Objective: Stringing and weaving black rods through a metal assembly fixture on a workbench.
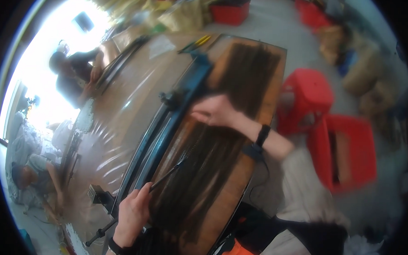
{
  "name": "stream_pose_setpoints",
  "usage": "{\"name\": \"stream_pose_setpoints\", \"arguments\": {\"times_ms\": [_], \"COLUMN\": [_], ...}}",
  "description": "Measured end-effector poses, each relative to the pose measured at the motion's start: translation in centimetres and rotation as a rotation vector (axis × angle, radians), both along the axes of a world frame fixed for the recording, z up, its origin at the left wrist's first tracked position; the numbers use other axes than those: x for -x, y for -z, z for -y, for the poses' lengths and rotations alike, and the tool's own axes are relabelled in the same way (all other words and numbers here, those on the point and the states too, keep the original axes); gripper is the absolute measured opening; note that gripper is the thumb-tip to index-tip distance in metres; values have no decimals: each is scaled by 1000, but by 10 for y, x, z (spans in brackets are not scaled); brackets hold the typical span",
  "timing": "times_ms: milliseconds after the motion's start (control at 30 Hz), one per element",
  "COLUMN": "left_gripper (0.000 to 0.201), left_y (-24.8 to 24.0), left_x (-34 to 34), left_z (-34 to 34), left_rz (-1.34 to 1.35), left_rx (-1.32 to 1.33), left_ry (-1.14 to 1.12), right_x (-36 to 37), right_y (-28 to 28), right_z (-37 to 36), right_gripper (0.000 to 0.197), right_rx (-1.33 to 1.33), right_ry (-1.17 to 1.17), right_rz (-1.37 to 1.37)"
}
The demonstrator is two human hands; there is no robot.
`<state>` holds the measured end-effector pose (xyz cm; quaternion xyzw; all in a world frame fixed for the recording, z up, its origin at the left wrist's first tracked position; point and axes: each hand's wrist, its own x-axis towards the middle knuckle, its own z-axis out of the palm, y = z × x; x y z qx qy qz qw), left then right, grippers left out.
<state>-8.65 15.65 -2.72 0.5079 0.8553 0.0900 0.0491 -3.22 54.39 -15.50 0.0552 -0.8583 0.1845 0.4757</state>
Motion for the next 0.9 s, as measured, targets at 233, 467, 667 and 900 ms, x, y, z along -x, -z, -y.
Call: {"name": "stream_pose_setpoints", "arguments": {"times_ms": [233,467,667,900], "left_gripper": [34,36,37,35], "left_y": [1,3,2,1], "left_x": [-8,-6,0,-6], "left_z": [-4,10,18,39], "left_rz": [44,-27,-63,-39], "left_rx": [-46,-42,-63,-83], "left_ry": [34,-44,-70,-139], "right_x": [5,-6,-20,-16], "right_y": [-17,5,21,-11], "right_z": [-6,-20,-21,101], "right_gripper": [4,9,9,33], "right_rx": [-191,-23,-46,31], "right_ry": [-74,-34,129,-352], "right_rz": [-68,-32,-10,278]}}
